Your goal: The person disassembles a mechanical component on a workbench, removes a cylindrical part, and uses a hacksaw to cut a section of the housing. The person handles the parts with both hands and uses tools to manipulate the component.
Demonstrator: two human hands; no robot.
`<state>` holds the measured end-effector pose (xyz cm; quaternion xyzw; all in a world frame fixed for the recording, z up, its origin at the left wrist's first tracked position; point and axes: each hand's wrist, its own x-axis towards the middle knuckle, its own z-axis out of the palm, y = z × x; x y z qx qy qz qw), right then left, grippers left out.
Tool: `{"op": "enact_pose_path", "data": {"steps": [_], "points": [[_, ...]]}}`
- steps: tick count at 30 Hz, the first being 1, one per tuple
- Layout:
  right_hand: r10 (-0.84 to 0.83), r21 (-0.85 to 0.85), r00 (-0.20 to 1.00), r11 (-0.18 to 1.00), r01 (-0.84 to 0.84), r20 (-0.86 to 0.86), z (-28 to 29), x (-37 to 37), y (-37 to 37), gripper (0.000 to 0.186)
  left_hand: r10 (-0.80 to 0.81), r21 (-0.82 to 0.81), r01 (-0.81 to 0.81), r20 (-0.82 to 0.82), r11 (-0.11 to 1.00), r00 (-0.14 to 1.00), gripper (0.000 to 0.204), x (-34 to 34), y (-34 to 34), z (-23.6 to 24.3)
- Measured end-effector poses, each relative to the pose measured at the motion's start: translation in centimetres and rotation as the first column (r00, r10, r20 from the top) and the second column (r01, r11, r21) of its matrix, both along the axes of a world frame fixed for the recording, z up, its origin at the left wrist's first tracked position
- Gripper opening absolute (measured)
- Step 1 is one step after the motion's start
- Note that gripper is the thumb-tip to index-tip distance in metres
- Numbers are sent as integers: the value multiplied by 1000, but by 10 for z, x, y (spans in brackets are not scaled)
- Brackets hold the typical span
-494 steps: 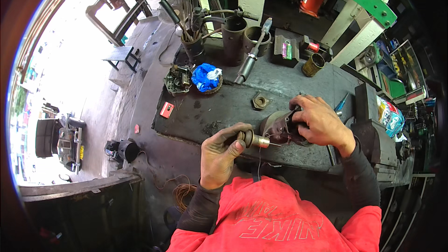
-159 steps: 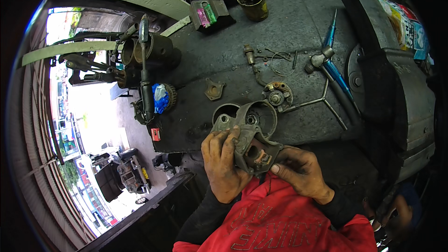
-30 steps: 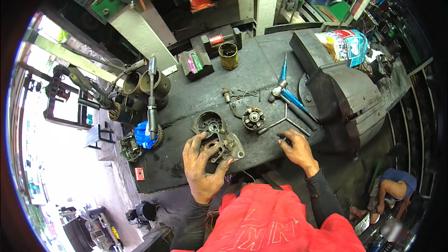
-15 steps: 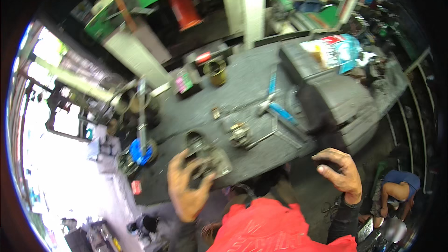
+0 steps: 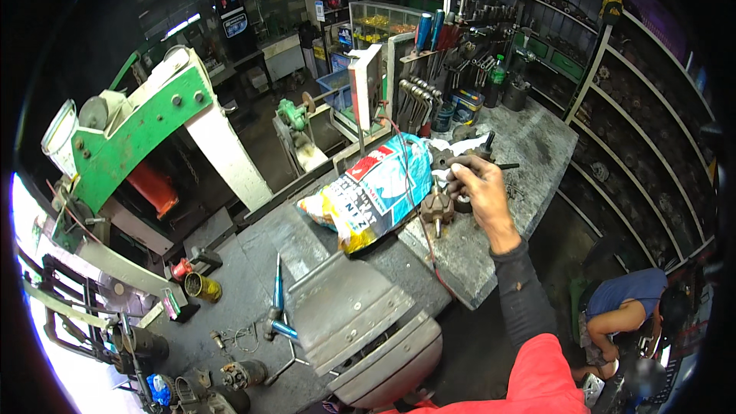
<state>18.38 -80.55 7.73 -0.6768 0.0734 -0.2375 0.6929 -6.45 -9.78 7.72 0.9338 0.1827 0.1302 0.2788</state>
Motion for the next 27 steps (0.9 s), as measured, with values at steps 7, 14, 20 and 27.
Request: {"op": "enact_pose_path", "data": {"steps": [7,14,20,27], "points": [[-330,-312,930,911,269,-162,-47,152,-53,28,167,-21,-168,-20,986,986,33,-2,51,-32],[-598,-695,798,543,472,74,-101,264,-121,40,231,57,-231,6,971,973,33,17,51,-42],[-489,-942,870,263,211,58,-135,306,-209,49,175,188,-174,11,967,985,37,-3,22,-36],[-515,-802,849,554,221,-122,-138,354,-312,70,97,302,-127,112,945,989,50,-9,-28,-27]]}}
